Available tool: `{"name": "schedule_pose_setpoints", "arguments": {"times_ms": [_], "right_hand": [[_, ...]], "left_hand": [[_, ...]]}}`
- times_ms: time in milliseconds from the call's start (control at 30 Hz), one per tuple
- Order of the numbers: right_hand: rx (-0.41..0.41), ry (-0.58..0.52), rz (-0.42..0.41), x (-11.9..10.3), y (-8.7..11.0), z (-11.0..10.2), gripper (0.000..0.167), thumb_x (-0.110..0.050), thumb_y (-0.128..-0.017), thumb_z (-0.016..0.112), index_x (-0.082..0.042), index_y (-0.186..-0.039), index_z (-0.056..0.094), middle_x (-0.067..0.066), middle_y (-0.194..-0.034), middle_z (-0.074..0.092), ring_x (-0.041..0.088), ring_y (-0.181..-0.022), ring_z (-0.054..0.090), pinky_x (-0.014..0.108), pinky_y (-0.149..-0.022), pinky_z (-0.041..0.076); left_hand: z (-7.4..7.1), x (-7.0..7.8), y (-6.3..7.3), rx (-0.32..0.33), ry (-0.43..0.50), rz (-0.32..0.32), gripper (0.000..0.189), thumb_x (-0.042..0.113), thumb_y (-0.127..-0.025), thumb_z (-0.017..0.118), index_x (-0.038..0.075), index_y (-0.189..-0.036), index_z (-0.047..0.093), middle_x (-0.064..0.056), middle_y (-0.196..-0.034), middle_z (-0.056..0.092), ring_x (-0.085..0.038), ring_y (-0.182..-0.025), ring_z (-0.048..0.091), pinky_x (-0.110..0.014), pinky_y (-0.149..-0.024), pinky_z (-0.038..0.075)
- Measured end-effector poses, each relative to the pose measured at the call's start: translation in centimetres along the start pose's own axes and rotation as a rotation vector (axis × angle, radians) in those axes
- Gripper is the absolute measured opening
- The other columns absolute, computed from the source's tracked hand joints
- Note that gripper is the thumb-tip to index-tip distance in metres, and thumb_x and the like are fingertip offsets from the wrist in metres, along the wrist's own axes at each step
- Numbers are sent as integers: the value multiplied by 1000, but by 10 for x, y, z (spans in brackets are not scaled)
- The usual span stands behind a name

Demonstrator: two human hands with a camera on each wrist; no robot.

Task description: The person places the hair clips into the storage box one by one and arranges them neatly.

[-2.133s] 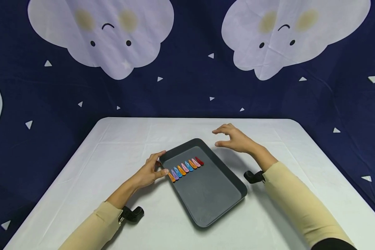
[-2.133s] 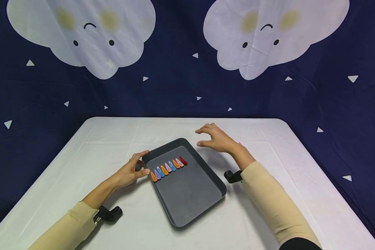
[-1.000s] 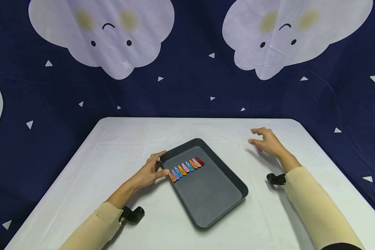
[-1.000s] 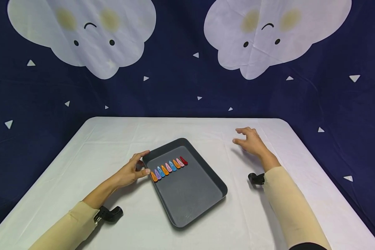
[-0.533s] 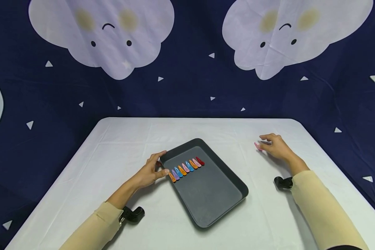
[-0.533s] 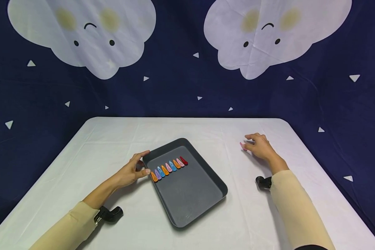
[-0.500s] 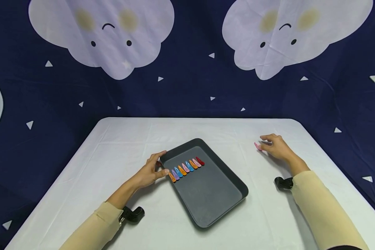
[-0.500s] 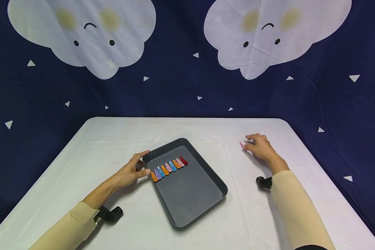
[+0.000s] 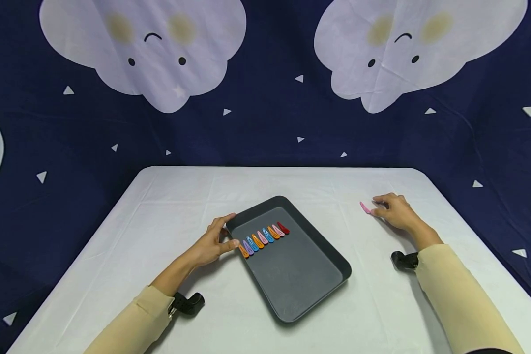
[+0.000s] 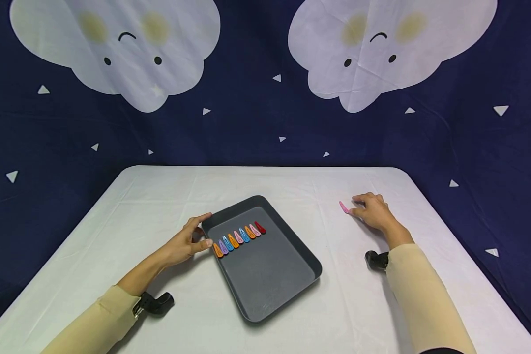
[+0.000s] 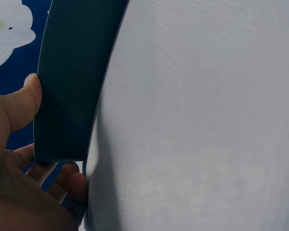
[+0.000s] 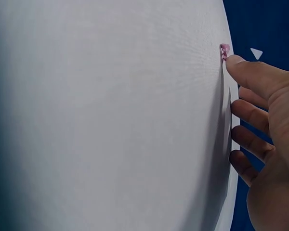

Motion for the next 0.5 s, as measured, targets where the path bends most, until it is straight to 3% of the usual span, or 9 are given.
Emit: {"name": "schedule_pose_setpoints", "arguments": {"times_ms": [233, 500], "right_hand": [[-5, 45, 5, -4, 1, 2, 49, -23, -86, 65, 3, -126, 55, 30, -129, 48, 43, -112, 40, 58, -92, 28], [-24, 24, -11, -8, 0, 4, 51, -25, -86, 66, 2, -127, 54, 29, -132, 46, 44, -119, 34, 59, -98, 22]], "left_hand": [[0, 0, 0, -3, -13, -5, 74, 22, -88, 66, 10, -149, 25, -19, -133, 37, -31, -111, 39, -47, -93, 33], [1, -2, -1, -7, -15, -17, 74, 21, -88, 66, 11, -149, 24, -18, -134, 37, -30, -112, 39, -46, -94, 33]]}}
Point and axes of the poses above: each hand's wrist, its own y-axis away from the middle knuckle, its own z-axis out of the palm, x = y × z, the point moved 5 cm from there along -y, towards the middle knuckle
